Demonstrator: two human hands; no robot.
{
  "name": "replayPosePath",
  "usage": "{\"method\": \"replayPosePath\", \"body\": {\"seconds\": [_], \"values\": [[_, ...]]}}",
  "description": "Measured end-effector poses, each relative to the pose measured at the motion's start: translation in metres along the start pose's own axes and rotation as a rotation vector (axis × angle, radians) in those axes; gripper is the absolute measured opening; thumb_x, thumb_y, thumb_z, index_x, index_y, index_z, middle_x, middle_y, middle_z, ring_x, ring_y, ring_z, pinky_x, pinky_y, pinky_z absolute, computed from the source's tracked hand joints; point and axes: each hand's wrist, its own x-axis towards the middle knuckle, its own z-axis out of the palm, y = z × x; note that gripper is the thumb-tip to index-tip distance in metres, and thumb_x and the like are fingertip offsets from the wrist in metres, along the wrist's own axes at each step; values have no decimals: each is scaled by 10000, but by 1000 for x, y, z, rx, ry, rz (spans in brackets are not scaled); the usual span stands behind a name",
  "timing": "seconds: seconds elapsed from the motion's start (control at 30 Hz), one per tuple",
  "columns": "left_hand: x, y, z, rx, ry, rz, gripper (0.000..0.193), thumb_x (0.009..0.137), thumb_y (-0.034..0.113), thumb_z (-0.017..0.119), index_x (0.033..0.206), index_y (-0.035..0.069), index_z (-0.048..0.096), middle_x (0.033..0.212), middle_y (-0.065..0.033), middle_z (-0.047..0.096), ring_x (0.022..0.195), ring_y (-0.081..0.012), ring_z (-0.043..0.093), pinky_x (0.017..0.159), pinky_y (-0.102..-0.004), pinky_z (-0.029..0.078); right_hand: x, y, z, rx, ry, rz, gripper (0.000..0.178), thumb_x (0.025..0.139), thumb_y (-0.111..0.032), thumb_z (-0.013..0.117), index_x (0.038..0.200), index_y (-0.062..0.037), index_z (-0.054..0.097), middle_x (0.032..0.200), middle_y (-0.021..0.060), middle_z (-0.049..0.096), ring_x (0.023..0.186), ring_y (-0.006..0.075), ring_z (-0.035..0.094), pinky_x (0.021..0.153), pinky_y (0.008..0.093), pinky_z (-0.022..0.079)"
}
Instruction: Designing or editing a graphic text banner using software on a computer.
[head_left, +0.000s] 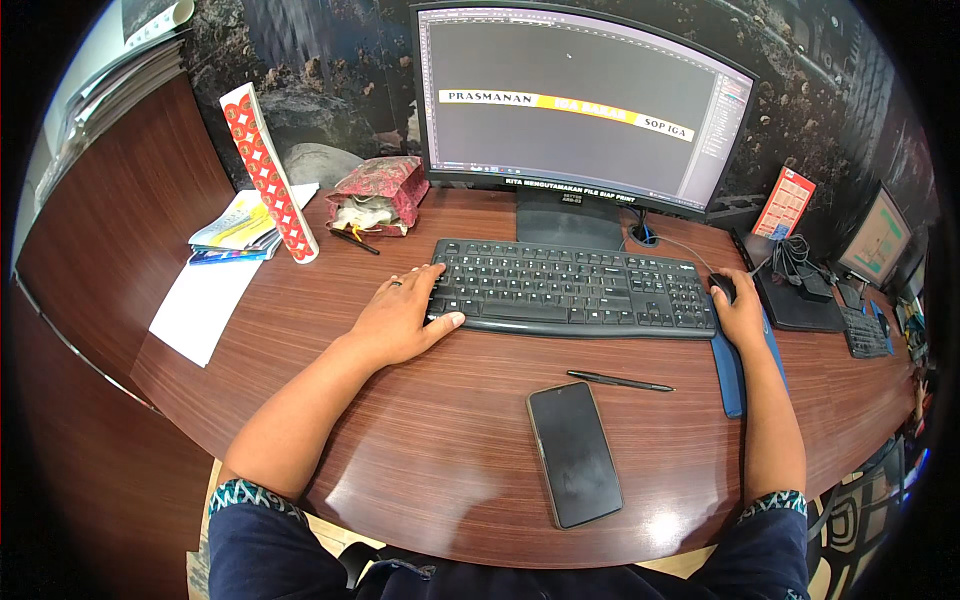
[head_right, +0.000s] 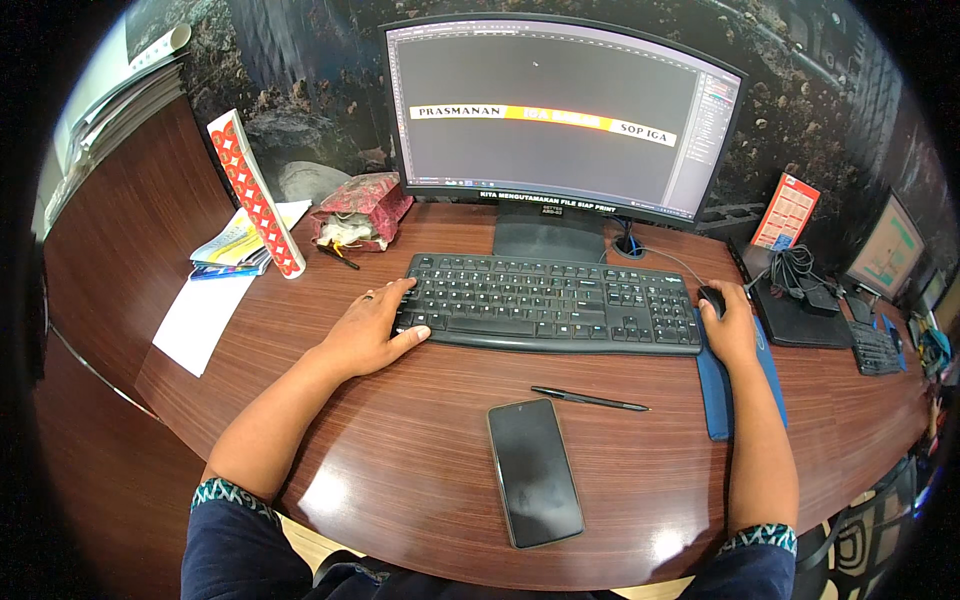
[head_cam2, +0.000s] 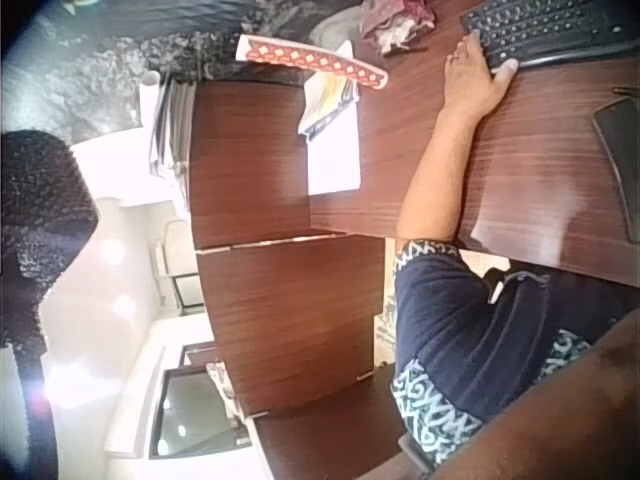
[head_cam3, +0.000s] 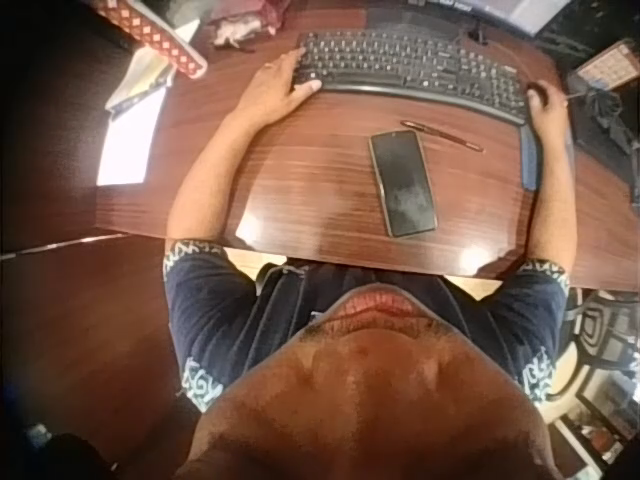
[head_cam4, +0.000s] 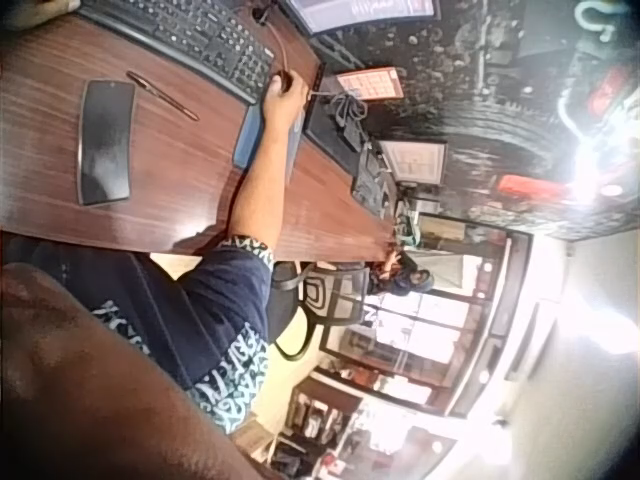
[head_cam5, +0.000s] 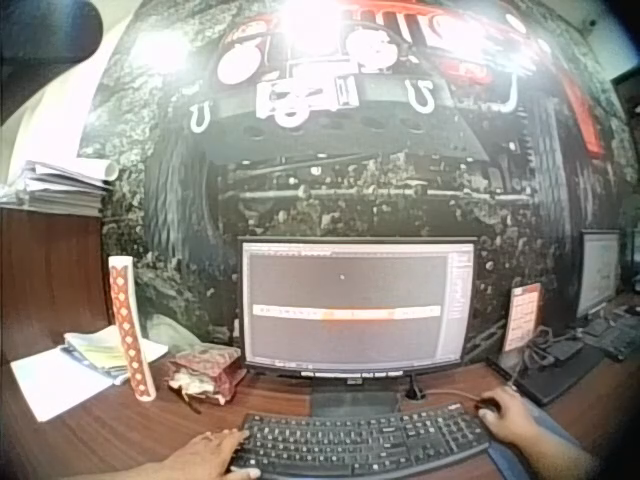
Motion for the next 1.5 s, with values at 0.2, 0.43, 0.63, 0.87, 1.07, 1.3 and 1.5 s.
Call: {"method": "replayPosePath", "body": {"seconds": [0.2,0.43,0.63,0.87,1.07,1.3,1.5], "values": [[0,1,-1,-5,-12,-7,810,978,506,630,1508,-53,377,1490,-345,483,1393,-462,478,1173,-514,358,0,-3,-1,-5,-4,10,339,887,-129,725,1208,-33,673,1205,189,671,1161,384,642,1012,434,492],[0,0,0,1,-1,-2,795,978,470,644,1510,-54,372,1483,-343,491,1383,-467,485,1169,-505,362,0,2,0,4,-7,-3,337,891,-136,724,1211,-42,672,1208,186,669,1167,383,639,1014,434,490],[0,0,-1,-4,-10,1,797,982,479,637,1511,-54,371,1491,-349,480,1394,-471,474,1175,-506,356,0,-1,-1,-15,-10,1,339,890,-126,726,1213,-38,671,1211,181,671,1162,380,642,1006,428,497],[-1,-1,1,2,-7,0,792,987,484,631,1515,-45,370,1492,-352,477,1397,-473,470,1176,-509,355,0,-2,0,1,-4,-7,333,887,-120,727,1205,-34,673,1206,183,671,1156,378,645,1002,426,500],[0,0,2,13,-3,-2,789,983,487,637,1505,-45,379,1480,-340,493,1391,-461,478,1169,-509,361,-1,0,0,3,-3,-4,333,880,-111,726,1198,-27,673,1197,187,673,1146,380,647,1000,426,500],[-1,1,0,5,-1,-2,794,979,485,642,1506,-45,376,1484,-334,492,1391,-457,477,1168,-509,362,0,-1,0,8,-4,-17,333,880,-108,725,1198,-28,673,1187,195,676,1140,385,649,997,428,501],[-1,2,0,11,-7,-8,794,981,485,637,1510,-45,373,1491,-338,484,1400,-461,469,1174,-510,356,-1,-3,-1,6,-4,-9,333,881,-110,726,1200,-31,671,1189,191,673,1147,385,646,999,428,498]]}}
